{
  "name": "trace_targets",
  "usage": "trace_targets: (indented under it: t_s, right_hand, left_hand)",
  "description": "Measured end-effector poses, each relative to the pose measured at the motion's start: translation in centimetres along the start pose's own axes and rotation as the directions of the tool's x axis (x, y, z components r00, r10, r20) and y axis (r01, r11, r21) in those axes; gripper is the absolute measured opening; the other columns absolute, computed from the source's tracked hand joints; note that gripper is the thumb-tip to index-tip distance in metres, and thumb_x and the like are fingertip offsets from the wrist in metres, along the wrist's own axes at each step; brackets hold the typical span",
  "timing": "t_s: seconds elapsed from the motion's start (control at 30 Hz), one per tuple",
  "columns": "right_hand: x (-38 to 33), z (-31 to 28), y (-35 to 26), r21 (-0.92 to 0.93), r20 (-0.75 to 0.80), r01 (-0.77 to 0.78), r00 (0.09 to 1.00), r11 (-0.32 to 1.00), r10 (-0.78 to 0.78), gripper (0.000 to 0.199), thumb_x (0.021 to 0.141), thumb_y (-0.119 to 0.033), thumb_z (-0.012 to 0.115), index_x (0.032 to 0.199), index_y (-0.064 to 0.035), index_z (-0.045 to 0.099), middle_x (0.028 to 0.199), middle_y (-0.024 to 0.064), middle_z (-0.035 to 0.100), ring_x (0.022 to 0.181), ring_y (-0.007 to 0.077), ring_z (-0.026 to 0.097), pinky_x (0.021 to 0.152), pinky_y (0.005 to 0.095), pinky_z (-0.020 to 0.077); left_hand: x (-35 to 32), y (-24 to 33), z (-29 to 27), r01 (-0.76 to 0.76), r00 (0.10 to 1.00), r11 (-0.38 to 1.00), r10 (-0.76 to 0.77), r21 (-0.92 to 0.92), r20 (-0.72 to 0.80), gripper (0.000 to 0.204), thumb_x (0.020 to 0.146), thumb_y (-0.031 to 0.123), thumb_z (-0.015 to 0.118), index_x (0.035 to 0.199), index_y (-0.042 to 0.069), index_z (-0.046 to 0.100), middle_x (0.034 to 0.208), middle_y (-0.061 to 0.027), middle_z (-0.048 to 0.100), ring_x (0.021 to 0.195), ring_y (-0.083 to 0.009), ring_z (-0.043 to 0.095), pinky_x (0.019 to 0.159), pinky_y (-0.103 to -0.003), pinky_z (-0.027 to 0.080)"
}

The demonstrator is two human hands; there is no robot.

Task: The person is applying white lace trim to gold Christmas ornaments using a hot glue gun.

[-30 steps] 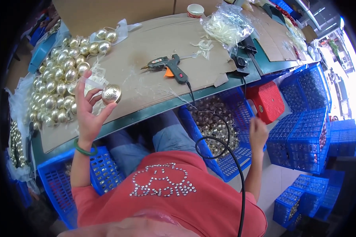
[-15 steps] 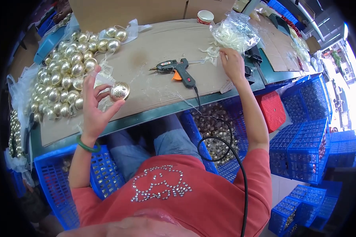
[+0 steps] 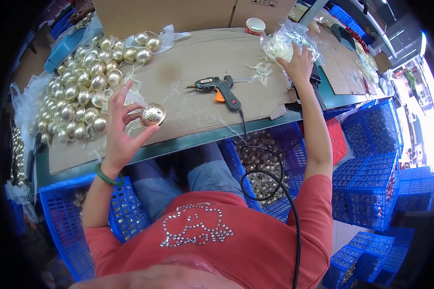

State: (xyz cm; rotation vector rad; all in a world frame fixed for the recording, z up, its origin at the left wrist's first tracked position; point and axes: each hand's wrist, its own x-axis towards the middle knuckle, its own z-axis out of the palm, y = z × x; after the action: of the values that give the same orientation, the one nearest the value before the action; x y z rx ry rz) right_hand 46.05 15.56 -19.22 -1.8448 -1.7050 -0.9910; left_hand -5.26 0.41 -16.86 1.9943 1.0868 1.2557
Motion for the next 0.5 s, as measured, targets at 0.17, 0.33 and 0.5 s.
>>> trace_targets:
  t_s: [0.17, 0.33, 0.5]
  right_hand:
    - [0.8, 3.3, 2.4, 0.09, 0.229, -0.026, 0.973, 0.996, 0.004, 0.024, 0.091, -0.016, 0.067, 0.111, -0.0095, 0.076, 0.113, 0.0148, 0.073, 0.109, 0.0331, 0.068, 0.096, 0.0438, 0.0533]
    - [1.3, 6.8, 7.3, 0.13, 0.155, 0.087, 0.982, 0.988, -0.107, 0.02, 0.092, -0.012, 0.064, 0.106, -0.0064, 0.077, 0.104, 0.016, 0.076, 0.097, 0.035, 0.072, 0.09, 0.0453, 0.0557]
    - [3.0, 1.8, 8.4, 0.269, -0.004, -0.102, 0.994, 0.958, 0.107, 0.02, 0.098, -0.012, 0.061, 0.107, -0.0073, 0.078, 0.106, 0.0147, 0.077, 0.101, 0.0312, 0.075, 0.09, 0.0403, 0.0566]
  left_hand:
    - [-0.1, 0.2, -0.2, 0.02, 1.0, 1.0, -0.02, -0.003, -0.005, 0.102, 0.077, 0.01, 0.09, 0.162, 0.009, 0.033, 0.163, -0.0115, 0.032, 0.114, -0.0197, 0.065, 0.095, -0.035, 0.059]
    - [0.0, 0.0, -0.4, 0.017, 0.999, 1.0, -0.018, -0.018, -0.032, 0.103, 0.077, 0.009, 0.09, 0.162, 0.008, 0.033, 0.162, -0.0113, 0.032, 0.116, -0.0206, 0.065, 0.096, -0.035, 0.059]
    - [0.5, 0.5, -1.5, -0.018, 0.995, 1.0, 0.016, -0.021, -0.099, 0.102, 0.079, 0.005, 0.089, 0.162, 0.008, 0.031, 0.164, -0.0115, 0.031, 0.12, -0.0214, 0.063, 0.096, -0.035, 0.059]
